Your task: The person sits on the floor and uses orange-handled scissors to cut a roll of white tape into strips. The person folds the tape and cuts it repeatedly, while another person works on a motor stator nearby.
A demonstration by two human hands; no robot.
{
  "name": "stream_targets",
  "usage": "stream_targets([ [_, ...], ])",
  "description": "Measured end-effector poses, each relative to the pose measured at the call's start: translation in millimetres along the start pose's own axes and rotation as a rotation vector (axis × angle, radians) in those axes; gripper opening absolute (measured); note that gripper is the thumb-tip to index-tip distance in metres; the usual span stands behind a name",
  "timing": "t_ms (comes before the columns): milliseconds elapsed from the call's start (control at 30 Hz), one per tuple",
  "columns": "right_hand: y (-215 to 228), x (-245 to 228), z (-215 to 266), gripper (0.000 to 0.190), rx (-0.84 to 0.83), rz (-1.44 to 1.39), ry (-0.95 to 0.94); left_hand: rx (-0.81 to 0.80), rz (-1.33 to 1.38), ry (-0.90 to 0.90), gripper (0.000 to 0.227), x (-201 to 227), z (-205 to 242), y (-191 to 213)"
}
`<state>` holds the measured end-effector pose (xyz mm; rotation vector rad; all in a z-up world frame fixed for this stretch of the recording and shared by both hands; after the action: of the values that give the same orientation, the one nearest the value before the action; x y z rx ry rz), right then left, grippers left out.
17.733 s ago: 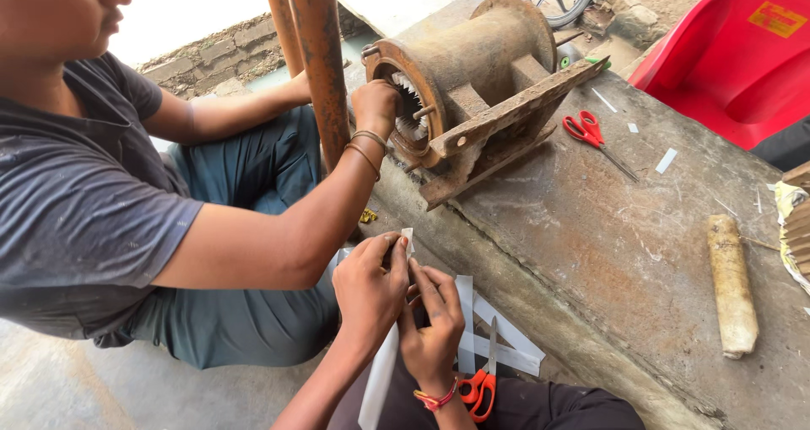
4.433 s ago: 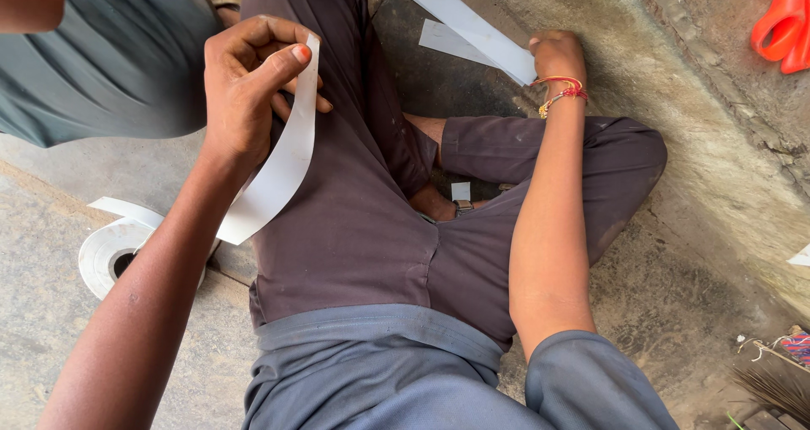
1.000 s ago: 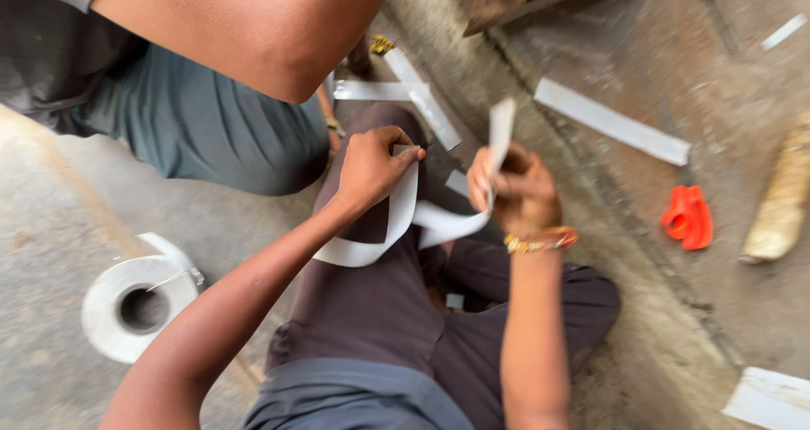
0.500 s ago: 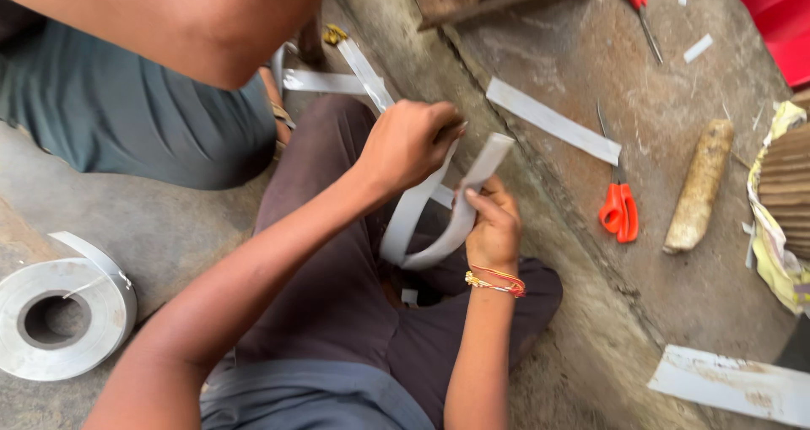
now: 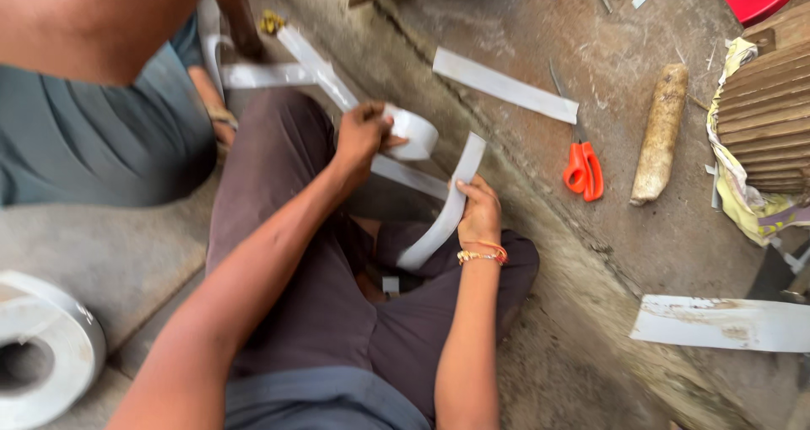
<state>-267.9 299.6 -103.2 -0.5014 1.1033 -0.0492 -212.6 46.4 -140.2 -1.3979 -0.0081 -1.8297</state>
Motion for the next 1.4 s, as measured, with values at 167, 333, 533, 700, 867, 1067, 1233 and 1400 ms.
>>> stream_targets([
  [167, 3.4, 10.7, -1.7, 0.018, -0.134, -0.130, -0.036, -0.058, 0.026, 0.043, 0.040, -25.9, -19.4, 16.0],
  [333, 22.8, 30.7, -18.9, 0.024, -0.006, 0.002, -0.043, 0.631, -1.361, -0.785, 0.068, 0.6, 8.9, 7.4],
  [533, 20.5, 50.7, -19.8, 0.025, 0.032, 0.160, -0.078, -0.214, -1.087, 0.075, 0.075, -60.9, -4.4, -4.7],
  [700, -44.8, 66.8, 0.1, 0.039, -0.142, -0.048, -0.190, -0.458, -0.549, 0.188, 0.062, -68.9, 16.3, -40.0],
  [867, -84.0, 76.2, 17.7, 0.027, -0.230, -0.065, -0.328, -0.288, -0.267, 0.170, 0.053, -49.1, 12.6, -28.9],
  [1067, -74.3, 96.4, 13.8, 0.018, -0.302, 0.203, -0.377, -0.078, 0.095, 0.111, 0.048, -32.1, -12.7, -14.7],
  [1233, -64.4, 119.3, -0.4, 0.028, -0.301, 0.402, -0.448, 0.070, 0.064, 0.036, 0.047, -11.6, -28.4, 6.5],
  [1400, -52.7, 130.6, -12.0, 0.035, -0.324, 0.558, -0.411, 0.087, -0.031, 0.085, 0.047, -7.5, -24.4, 1.2],
])
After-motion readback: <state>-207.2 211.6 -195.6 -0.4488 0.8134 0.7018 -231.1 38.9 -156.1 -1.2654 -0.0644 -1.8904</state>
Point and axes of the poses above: each hand's wrist, its own z-axis away from the middle knuckle, its own y-axis out of the back of the hand, x = y × z, the point moved 6 cm from there along -z, towards the middle knuckle, and after that the axes turned 7 degrees about -z, right-handed, at the moved point
